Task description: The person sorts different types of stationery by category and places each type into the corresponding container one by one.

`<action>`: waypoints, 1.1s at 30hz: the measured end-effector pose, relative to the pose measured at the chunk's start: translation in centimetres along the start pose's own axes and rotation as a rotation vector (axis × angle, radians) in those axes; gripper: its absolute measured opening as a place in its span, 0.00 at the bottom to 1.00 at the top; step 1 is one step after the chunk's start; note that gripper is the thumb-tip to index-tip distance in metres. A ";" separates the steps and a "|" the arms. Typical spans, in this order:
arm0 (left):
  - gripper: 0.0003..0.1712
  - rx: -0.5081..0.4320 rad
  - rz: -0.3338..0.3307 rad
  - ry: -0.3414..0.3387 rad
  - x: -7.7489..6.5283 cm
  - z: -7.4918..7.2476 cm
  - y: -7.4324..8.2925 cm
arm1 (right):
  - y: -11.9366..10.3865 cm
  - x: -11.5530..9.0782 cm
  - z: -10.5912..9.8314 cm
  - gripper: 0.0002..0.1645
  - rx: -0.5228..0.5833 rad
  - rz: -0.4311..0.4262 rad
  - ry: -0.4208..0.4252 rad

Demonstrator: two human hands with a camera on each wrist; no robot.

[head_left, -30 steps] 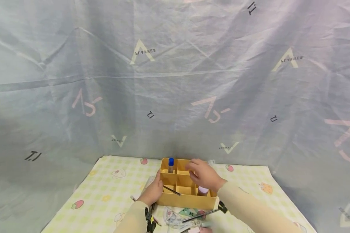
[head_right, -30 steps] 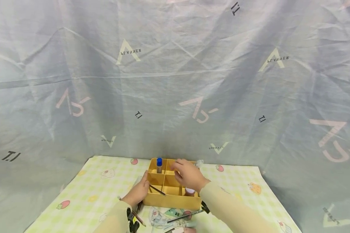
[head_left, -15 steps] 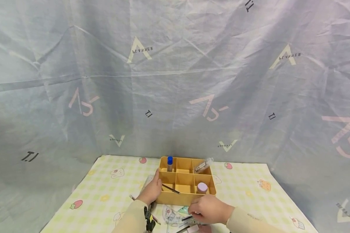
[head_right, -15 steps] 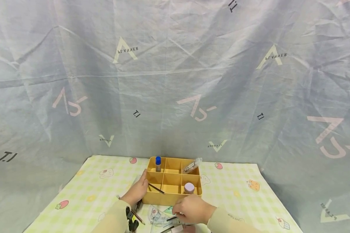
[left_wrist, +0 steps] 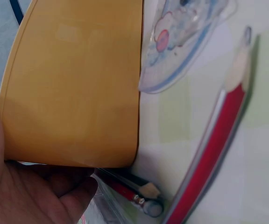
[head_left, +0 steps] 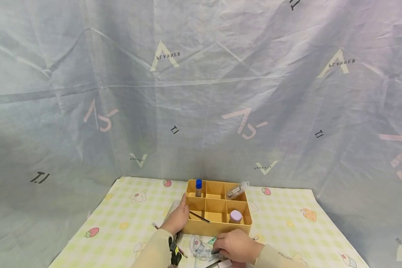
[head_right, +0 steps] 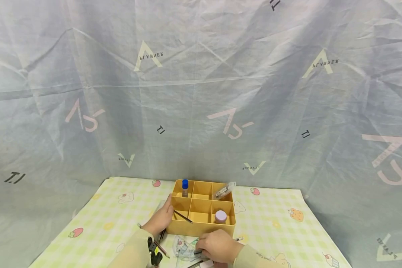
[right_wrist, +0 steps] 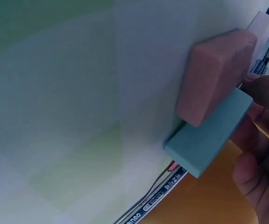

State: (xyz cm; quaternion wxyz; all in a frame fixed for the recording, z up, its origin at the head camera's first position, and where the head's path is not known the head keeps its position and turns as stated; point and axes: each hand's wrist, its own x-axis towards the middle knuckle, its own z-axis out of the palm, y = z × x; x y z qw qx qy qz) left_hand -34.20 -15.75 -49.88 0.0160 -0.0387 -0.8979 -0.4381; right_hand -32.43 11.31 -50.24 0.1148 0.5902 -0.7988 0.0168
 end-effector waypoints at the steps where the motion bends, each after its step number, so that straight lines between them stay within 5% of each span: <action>1: 0.34 0.007 0.002 0.001 0.0 0.0 0.0 | 0.1 0.0 0.0 0.09 0.002 0.000 -0.006; 8: 0.34 0.004 0.010 0.016 0.0 -0.1 0.1 | 0.2 0.0 -0.7 0.08 -0.021 -0.054 0.088; 14: 0.34 0.013 0.002 0.001 -0.4 0.3 0.0 | -0.1 -0.2 -3.9 0.17 0.163 -0.059 0.231; 19: 0.34 0.013 0.008 0.016 -0.2 0.3 -0.2 | 0.1 0.6 -7.9 0.28 0.308 0.019 0.312; 23: 0.34 0.016 0.016 0.017 0.1 0.3 -0.3 | 0.8 1.2 -10.4 0.26 0.390 0.064 0.410; 29: 0.34 0.020 0.023 0.017 0.1 0.3 -0.4 | 2.2 2.1 -12.0 0.17 0.506 0.165 0.603; 33: 0.34 0.025 0.023 0.019 0.1 0.4 -0.4 | 2.7 2.7 -12.0 0.13 0.490 0.279 0.700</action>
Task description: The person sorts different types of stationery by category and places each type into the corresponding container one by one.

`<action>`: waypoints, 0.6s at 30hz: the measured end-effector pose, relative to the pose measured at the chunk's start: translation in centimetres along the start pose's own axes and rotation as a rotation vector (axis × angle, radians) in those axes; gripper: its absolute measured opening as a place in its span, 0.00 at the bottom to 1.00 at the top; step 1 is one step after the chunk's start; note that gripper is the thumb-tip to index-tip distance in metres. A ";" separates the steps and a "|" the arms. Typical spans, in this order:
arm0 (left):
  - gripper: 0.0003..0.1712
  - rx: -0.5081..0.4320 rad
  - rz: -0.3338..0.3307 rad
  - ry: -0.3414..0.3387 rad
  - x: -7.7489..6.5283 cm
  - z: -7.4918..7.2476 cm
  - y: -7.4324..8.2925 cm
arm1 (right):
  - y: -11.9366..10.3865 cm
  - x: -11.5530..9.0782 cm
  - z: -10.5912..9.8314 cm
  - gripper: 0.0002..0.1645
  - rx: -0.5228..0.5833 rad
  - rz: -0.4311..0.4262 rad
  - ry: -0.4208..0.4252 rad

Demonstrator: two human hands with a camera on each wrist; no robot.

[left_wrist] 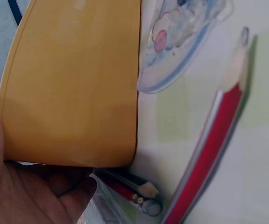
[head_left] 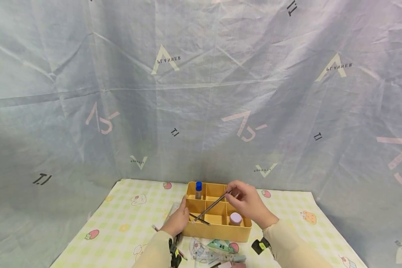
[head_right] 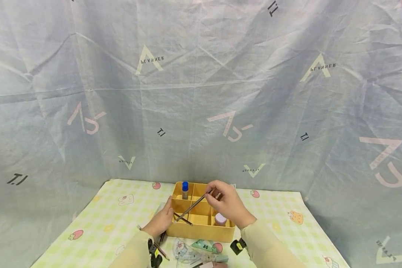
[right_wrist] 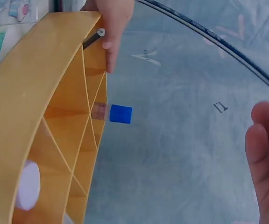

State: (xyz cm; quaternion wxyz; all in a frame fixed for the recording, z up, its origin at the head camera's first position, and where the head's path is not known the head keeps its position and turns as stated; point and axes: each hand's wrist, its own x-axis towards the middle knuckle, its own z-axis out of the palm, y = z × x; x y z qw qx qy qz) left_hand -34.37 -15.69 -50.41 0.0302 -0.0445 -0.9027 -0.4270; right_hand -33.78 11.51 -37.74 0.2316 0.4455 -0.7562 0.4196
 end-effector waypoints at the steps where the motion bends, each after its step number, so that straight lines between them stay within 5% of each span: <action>1: 0.34 0.002 -0.004 0.001 0.0 0.0 0.0 | 0.1 0.1 0.2 0.13 -0.020 0.017 0.019; 6: 0.34 0.007 -0.007 0.008 0.1 0.1 0.0 | 0.7 0.0 1.7 0.12 -0.156 0.094 0.048; 18: 0.34 0.002 -0.013 0.013 0.1 0.1 0.0 | 3.2 -2.2 6.3 0.11 -0.380 0.105 -0.073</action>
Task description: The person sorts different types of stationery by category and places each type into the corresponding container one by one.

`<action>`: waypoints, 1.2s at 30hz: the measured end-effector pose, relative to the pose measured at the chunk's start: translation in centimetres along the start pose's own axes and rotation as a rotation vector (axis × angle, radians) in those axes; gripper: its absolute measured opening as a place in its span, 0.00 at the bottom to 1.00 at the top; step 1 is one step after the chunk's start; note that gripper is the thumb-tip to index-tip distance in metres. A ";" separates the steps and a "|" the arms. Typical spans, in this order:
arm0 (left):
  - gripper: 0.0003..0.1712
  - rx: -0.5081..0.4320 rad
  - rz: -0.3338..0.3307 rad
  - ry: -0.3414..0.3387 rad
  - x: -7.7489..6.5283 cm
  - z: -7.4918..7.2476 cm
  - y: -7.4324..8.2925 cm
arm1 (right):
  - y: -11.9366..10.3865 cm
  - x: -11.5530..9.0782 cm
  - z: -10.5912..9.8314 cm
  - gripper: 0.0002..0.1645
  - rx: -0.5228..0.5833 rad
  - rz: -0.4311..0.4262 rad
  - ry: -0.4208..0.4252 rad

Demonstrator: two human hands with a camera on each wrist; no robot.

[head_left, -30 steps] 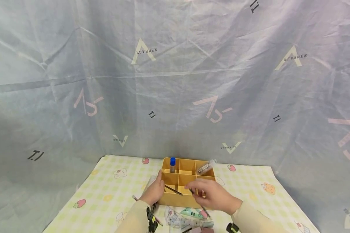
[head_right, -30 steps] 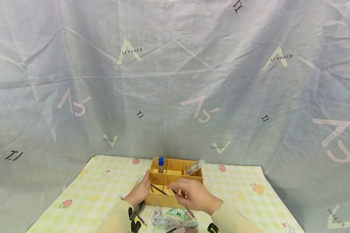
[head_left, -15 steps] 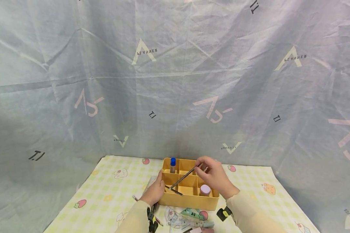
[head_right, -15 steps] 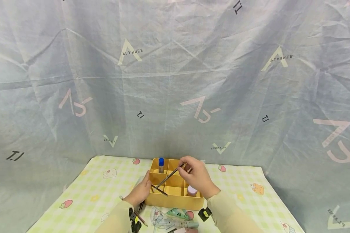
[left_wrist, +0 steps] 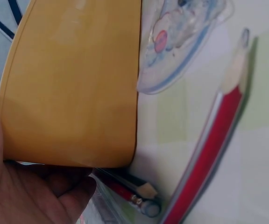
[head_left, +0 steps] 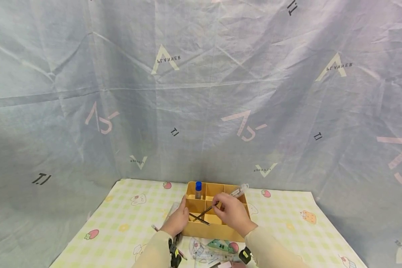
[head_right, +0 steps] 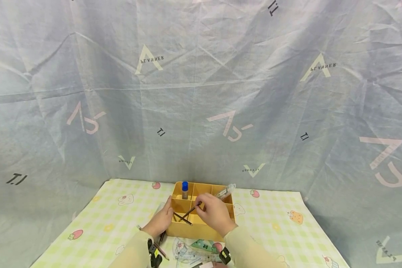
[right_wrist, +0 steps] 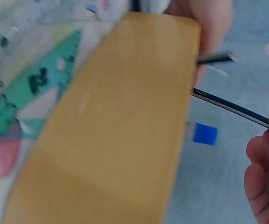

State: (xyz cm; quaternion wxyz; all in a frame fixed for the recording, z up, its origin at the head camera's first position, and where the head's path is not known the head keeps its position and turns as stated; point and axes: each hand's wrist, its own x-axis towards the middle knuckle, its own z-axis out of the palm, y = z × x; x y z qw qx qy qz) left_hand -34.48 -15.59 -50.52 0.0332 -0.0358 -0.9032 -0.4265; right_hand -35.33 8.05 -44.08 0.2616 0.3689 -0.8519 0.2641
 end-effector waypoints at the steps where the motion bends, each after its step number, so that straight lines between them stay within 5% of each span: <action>1: 0.34 0.003 -0.002 0.003 0.0 0.0 0.0 | 0.0 -0.2 0.3 0.10 0.001 -0.003 -0.012; 15: 0.34 0.009 -0.014 0.000 -0.3 -0.2 0.3 | -0.6 -1.5 1.6 0.06 0.028 -0.043 -0.042; 18: 0.34 0.005 -0.013 -0.005 -0.3 -0.2 0.3 | -0.7 -1.9 1.6 0.04 0.057 -0.041 -0.100; 27: 0.34 -0.003 -0.021 -0.006 0.1 -0.3 0.3 | -0.5 -2.3 1.2 0.20 0.211 -0.074 -0.348; 36: 0.34 0.001 -0.025 -0.013 -0.1 -0.3 0.3 | 0.0 -2.7 1.8 0.25 0.245 -0.139 -0.443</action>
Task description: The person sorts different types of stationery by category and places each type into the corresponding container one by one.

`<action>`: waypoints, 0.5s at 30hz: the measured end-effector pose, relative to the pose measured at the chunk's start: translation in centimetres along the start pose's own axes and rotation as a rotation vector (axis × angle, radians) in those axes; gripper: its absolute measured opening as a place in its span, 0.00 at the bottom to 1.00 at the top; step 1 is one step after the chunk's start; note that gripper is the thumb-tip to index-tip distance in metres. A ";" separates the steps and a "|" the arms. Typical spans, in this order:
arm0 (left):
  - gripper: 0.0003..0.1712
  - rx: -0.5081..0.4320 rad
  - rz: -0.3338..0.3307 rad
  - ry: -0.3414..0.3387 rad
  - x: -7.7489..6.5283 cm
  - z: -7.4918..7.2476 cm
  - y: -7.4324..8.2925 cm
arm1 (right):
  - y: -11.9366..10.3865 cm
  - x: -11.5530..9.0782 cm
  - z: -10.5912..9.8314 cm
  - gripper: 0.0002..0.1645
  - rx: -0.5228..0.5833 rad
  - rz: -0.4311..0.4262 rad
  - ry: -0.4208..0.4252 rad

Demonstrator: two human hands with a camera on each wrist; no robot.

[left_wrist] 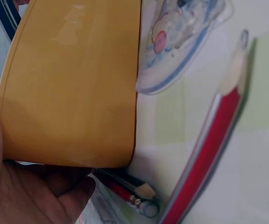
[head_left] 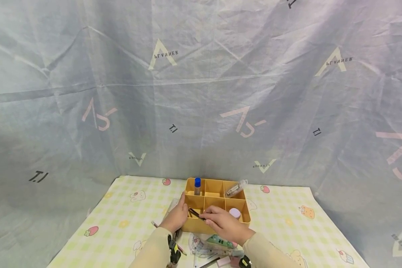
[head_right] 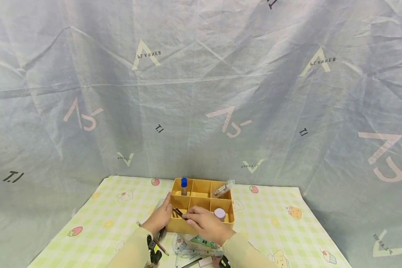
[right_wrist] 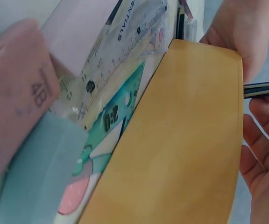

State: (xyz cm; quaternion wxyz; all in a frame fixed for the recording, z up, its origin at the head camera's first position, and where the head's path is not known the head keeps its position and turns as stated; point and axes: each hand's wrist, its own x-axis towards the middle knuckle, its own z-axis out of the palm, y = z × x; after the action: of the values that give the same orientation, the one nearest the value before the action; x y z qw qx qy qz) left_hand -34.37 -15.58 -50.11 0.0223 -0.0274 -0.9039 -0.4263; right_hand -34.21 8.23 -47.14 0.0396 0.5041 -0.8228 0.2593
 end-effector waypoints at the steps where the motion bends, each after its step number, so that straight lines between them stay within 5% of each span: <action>1: 0.34 0.000 0.000 0.001 0.0 0.0 0.0 | 0.1 0.0 0.1 0.25 0.005 0.004 0.000; 11: 0.34 -0.002 0.005 0.017 0.0 0.0 0.1 | 0.4 0.3 0.3 0.21 0.115 0.068 -0.003; 15: 0.34 -0.005 0.014 0.015 -0.1 -0.1 0.1 | -0.1 -0.3 -0.1 0.18 0.122 0.098 0.109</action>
State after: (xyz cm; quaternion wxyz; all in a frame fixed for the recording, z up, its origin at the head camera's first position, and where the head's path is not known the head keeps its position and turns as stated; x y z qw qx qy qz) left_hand -34.23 -15.56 -50.01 0.0319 -0.0307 -0.9023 -0.4288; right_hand -33.99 8.42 -47.10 0.0408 0.4500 -0.8258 0.3374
